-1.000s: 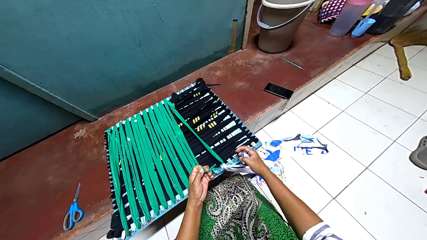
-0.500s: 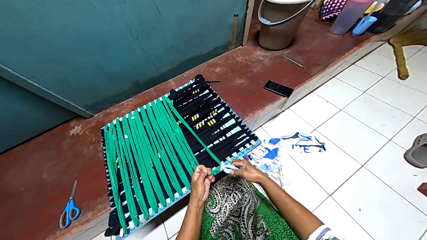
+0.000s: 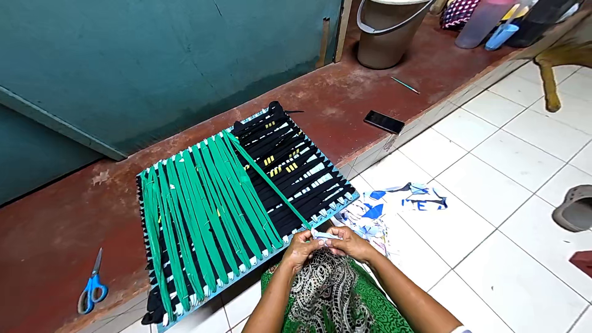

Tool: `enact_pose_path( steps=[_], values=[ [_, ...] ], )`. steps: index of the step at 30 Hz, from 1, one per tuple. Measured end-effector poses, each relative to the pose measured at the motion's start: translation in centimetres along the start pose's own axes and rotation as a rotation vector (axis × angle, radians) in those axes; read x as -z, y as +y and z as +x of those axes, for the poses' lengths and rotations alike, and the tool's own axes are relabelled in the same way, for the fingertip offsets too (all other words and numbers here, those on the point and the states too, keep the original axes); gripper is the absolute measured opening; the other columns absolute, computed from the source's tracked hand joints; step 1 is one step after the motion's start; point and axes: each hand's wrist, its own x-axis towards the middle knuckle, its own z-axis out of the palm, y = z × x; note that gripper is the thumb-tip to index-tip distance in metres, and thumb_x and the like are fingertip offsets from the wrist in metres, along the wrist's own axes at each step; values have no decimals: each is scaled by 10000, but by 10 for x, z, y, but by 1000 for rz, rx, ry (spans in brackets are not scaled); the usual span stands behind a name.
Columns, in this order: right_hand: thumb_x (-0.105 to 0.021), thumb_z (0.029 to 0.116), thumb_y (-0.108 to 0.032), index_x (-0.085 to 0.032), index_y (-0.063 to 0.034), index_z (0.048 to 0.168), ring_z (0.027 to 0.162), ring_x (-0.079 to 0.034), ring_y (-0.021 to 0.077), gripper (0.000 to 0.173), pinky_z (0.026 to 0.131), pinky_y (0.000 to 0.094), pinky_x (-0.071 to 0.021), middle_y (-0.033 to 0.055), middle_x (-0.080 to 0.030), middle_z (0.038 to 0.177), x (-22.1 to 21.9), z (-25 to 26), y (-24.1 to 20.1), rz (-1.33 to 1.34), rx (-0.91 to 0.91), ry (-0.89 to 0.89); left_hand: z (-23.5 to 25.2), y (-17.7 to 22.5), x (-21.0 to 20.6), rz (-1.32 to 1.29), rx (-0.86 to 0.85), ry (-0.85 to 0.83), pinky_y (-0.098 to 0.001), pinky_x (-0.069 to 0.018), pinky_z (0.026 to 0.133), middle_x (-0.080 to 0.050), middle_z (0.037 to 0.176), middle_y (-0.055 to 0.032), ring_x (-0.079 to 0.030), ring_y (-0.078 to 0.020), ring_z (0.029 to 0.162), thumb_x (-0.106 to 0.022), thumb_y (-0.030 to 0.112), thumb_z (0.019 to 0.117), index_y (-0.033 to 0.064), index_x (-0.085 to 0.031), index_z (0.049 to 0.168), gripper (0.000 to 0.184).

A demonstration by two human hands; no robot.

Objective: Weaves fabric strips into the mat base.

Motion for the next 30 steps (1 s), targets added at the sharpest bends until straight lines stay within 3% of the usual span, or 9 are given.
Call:
enact_pose_path(
  steps=[4,6,8,10,16,20,26,28,30],
  values=[
    [-563,968,-39,-609,-69,925,547,-541,-27,70,527,142,-439,-85,-622,669,-1,-7,10,24,-31,27,3,-2,-8,-52,-25,25,-228,-566,711,-709,890,-13,-664,-58,755,-610,-58,927,3,-658,994,103],
    [-563,966,-26,-612,-71,924,560,-532,-31,79,533,139,-426,-84,-619,685,-1,-11,15,49,-48,46,3,-1,-11,-79,-22,26,-206,-554,637,-691,766,11,-648,-43,653,-590,-72,929,24,-617,950,101],
    [-567,951,-15,-619,-75,894,545,-519,-37,98,518,136,-410,-82,-633,681,-1,-15,19,78,-47,69,4,-2,-13,-81,13,-11,-150,-417,496,-600,668,55,-496,10,513,-575,-57,942,49,-590,959,108],
    [-576,936,-11,-638,-73,880,523,-495,-48,105,498,133,-386,-75,-661,688,-1,-19,22,110,-28,90,7,-3,-13,-72,53,-33,-141,-344,447,-560,640,65,-414,24,465,-579,-50,950,53,-593,974,107],
    [-568,926,-11,-657,-51,911,559,-523,-38,99,543,141,-433,-81,-652,711,1,-26,25,72,-19,87,13,1,-22,-145,45,63,-138,-348,440,-536,612,56,-408,19,453,-531,-68,967,38,-576,953,116],
    [-564,916,-46,-638,-101,881,590,-573,-26,99,576,155,-481,-97,-657,709,5,-32,23,54,-13,30,14,11,-25,-174,-1,164,-144,-367,442,-547,625,41,-423,10,457,-535,-89,961,13,-572,976,110],
    [-577,909,-37,-633,-115,842,606,-552,-38,117,601,163,-466,-119,-620,690,4,-35,23,1,-40,-38,21,14,-26,-227,-49,290,-149,-338,426,-503,599,37,-391,1,445,-514,-83,984,-11,-584,990,101],
    [-578,900,-27,-640,-127,830,644,-583,-34,137,661,184,-506,-131,-628,699,4,-37,27,-6,-33,-54,22,14,-23,-215,-59,296,-148,-344,432,-514,608,38,-399,1,451,-528,-77,982,-18,-595,994,90],
    [-576,893,-30,-630,-129,820,649,-569,-35,134,661,184,-490,-138,-604,694,6,-38,31,-31,-38,-74,20,10,-20,-162,-56,260,-149,-354,442,-526,628,34,-413,2,464,-551,-81,965,-28,-597,1012,85]
  ],
)
